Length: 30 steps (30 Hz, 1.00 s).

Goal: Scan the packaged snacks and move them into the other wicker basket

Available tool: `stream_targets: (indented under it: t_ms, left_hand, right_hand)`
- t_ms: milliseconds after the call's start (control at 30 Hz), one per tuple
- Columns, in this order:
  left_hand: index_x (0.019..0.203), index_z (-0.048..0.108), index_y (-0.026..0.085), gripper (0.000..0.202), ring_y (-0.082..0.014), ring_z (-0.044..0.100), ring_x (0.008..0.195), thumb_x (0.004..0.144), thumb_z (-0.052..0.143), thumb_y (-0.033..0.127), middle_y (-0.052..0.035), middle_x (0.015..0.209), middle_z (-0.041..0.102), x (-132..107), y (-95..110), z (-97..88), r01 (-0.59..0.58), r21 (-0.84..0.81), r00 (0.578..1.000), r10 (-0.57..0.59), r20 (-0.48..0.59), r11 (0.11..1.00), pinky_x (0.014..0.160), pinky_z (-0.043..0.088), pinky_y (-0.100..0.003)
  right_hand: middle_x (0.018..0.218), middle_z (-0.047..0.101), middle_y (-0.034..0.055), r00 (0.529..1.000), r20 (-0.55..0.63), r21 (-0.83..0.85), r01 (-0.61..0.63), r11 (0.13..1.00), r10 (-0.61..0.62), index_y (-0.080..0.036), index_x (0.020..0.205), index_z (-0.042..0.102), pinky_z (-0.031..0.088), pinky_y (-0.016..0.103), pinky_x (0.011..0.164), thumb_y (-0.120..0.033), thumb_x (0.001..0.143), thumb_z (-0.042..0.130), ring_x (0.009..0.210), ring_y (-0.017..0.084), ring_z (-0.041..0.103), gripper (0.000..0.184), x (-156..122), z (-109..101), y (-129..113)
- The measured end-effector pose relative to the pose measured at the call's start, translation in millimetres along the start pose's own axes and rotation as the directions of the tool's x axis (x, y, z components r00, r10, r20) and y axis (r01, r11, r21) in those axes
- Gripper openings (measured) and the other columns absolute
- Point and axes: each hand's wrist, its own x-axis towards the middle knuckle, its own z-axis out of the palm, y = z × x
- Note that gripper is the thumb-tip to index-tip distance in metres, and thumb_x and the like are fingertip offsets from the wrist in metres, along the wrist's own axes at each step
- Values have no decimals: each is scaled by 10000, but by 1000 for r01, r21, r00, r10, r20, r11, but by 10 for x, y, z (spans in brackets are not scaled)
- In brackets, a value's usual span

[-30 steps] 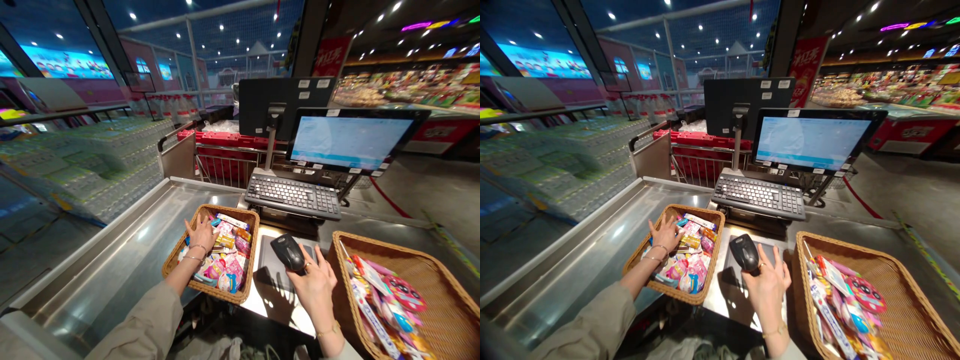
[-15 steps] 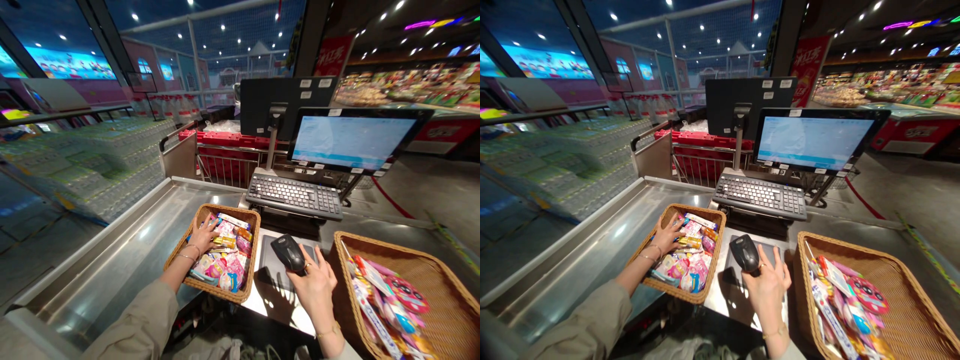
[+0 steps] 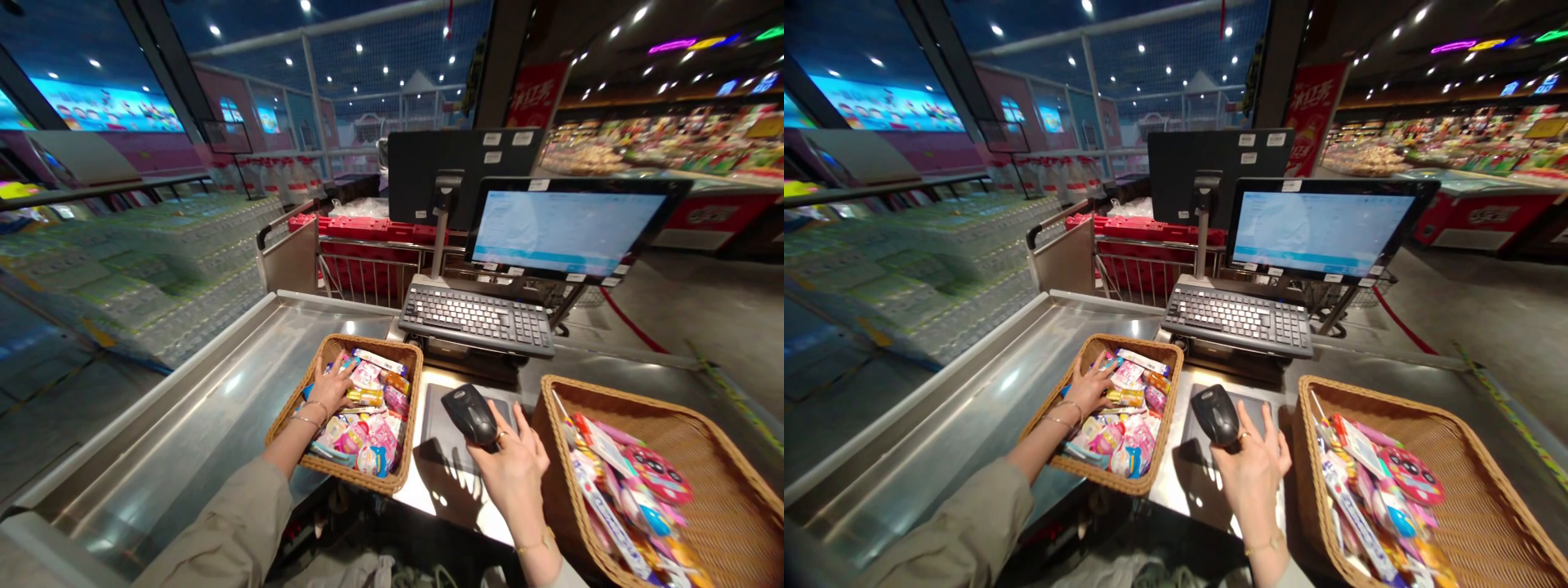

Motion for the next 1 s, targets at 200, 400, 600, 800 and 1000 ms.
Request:
stream_targets:
  t_ms: [200, 400, 600, 800, 1000]
  left_hand:
    - [825, 724, 280, 69, -350, 242, 1451, 821, 662, 311, -18, 1436, 523, -24, 59, -79, -10, 2, 1000, 10, 6, 1000, 1083, -100, -744]
    - [820, 719, 265, 107, -338, 229, 1458, 828, 637, 333, -25, 1438, 520, -44, 116, -158, 32, -41, 998, -34, -58, 999, 1097, -146, -705]
    - [856, 703, 263, 137, -344, 206, 1464, 854, 594, 346, -20, 1459, 495, -4, 240, -298, 73, -74, 986, -83, -142, 995, 1088, -150, -718]
    - [840, 688, 251, 149, -355, 232, 1455, 857, 598, 369, -38, 1451, 502, 104, 449, -467, 72, -112, 974, -95, -208, 991, 1082, -128, -739]
    - [849, 692, 262, 168, -359, 194, 1466, 857, 606, 407, -34, 1450, 503, 237, 660, -569, 42, -149, 957, -82, -278, 988, 1076, -94, -758]
  right_hand:
    - [1263, 650, 21, 1000, 0, 2, -4, 1000, 4, -254, 926, 693, 228, 513, 1064, -411, 715, 547, 1358, 299, 368, 301, -12, -33, -4]
    - [1281, 638, 11, 1000, 14, 4, -26, 1000, 25, -268, 956, 698, 220, 522, 1073, -402, 698, 551, 1365, 296, 360, 326, -18, -56, -3]
    - [1296, 628, 30, 1000, 15, 12, -27, 1000, 27, -253, 945, 703, 208, 528, 1078, -426, 713, 551, 1366, 302, 353, 327, -22, -94, 0]
    - [1282, 638, 32, 1000, 11, 10, -14, 1000, 14, -255, 886, 703, 207, 555, 1073, -409, 722, 567, 1368, 323, 349, 263, -24, -145, -1]
    - [1286, 635, 22, 999, 15, 23, -30, 999, 30, -258, 851, 708, 193, 577, 1080, -374, 714, 585, 1379, 329, 339, 218, -15, -232, 3]
